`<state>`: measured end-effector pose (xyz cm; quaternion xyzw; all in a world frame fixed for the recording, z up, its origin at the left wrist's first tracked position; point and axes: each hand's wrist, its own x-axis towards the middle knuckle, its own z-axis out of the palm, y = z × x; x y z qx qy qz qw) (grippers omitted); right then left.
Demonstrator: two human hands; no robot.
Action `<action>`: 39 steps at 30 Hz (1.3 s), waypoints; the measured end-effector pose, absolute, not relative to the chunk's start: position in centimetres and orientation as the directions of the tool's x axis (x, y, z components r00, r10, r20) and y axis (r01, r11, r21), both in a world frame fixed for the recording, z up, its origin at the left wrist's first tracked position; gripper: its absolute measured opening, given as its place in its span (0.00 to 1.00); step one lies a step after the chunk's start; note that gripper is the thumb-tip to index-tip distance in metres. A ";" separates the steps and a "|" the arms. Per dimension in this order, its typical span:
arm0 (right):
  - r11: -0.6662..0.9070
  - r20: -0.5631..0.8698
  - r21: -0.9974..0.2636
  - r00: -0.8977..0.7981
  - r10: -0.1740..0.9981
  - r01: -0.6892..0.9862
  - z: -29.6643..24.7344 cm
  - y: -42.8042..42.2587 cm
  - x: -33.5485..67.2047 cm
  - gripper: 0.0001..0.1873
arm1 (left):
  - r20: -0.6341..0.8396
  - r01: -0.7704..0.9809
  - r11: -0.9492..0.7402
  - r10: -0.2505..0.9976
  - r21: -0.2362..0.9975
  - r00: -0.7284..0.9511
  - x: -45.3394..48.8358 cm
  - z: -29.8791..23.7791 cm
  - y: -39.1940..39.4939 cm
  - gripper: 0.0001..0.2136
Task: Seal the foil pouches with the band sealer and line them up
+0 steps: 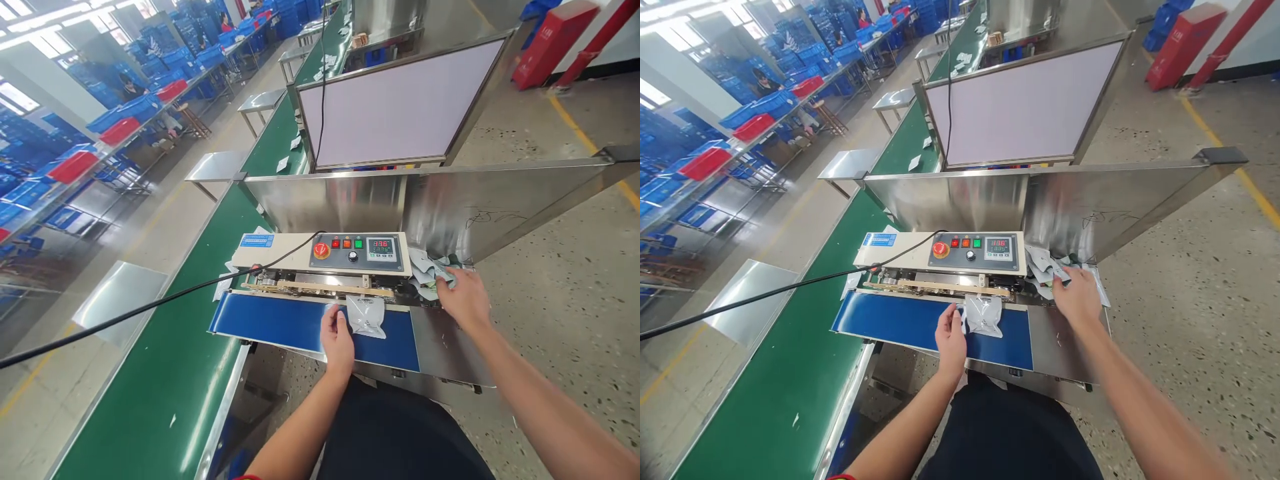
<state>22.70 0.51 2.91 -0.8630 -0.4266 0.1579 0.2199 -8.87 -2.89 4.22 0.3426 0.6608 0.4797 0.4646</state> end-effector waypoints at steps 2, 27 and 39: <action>-0.507 -0.092 -0.434 0.523 0.847 0.745 4.2 2.9 23.6 0.24 | -0.202 0.051 0.232 0.920 0.971 -0.337 -9.4 4.7 -3.7 0.25; -0.447 -0.362 -0.888 0.434 0.825 0.110 9.8 -12.4 19.0 0.31 | -0.229 0.064 0.220 0.925 0.973 0.302 -0.2 5.2 -5.0 0.26; -0.544 -0.590 -0.800 0.492 0.640 -0.252 3.2 -7.7 16.9 0.23 | -0.578 0.037 0.577 0.811 0.816 0.087 0.1 1.1 -0.6 0.25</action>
